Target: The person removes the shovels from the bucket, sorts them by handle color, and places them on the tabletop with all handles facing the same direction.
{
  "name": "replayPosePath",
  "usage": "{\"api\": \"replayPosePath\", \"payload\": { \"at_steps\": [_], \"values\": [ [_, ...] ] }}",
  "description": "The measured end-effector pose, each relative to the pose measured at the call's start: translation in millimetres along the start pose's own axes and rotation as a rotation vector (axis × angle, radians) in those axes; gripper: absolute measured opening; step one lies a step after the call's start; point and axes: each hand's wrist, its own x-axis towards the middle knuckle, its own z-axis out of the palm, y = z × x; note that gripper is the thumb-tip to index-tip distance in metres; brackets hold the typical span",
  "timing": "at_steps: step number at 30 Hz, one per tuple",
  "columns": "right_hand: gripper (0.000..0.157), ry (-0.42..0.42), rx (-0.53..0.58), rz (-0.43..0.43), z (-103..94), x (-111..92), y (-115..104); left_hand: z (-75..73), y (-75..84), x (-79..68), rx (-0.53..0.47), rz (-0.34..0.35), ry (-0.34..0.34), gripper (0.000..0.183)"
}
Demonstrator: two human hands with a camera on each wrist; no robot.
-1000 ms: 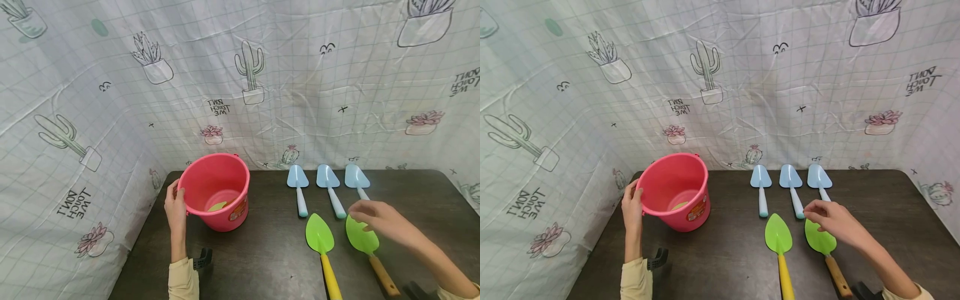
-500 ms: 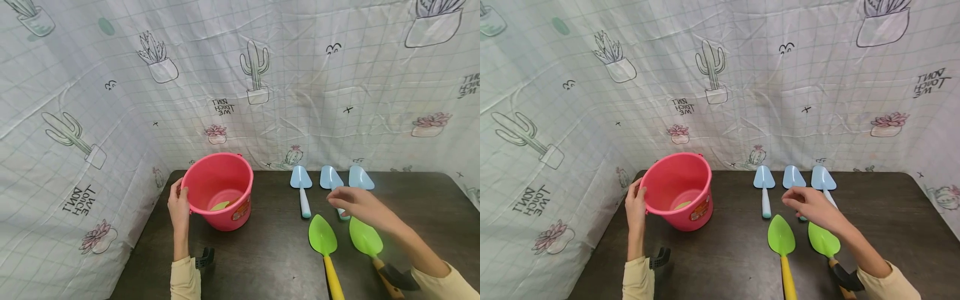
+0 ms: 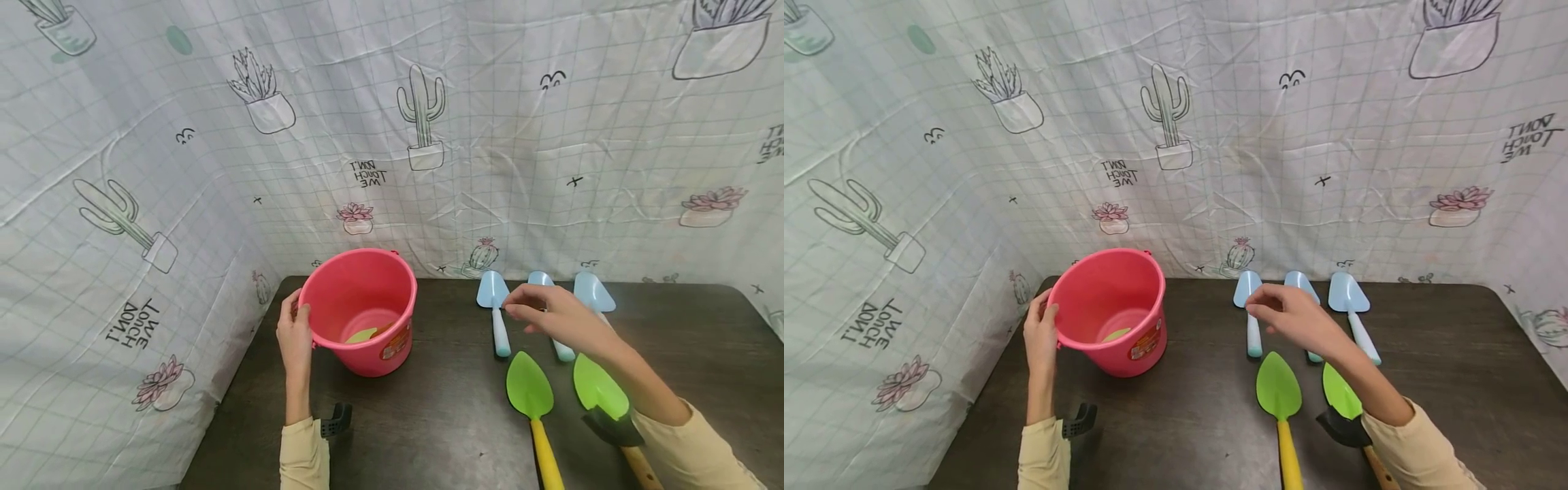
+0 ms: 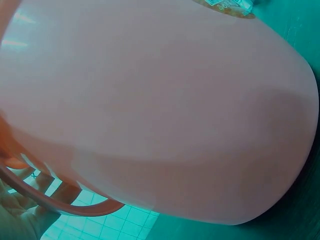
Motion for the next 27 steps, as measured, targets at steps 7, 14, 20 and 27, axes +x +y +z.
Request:
{"api": "replayPosePath", "payload": {
  "at_steps": [7,14,20,27],
  "values": [
    [0.02,-0.017,0.016,-0.025,6.9,15.2,-15.4,1.6,0.5,1.6,0.017,0.009,0.002,0.039],
    [0.019,-0.017,0.045,-0.041,13.9,25.6,-29.3,2.2,0.9,4.4,0.018,0.01,0.002,0.039],
    [0.017,-0.018,0.031,-0.09,21.4,37.7,-41.9,2.5,0.1,6.8,0.02,0.009,0.001,0.039],
    [0.018,-0.047,0.015,-0.097,29.8,53.4,-57.1,2.1,-0.7,9.1,0.021,0.02,-0.001,0.038]
  ]
}}
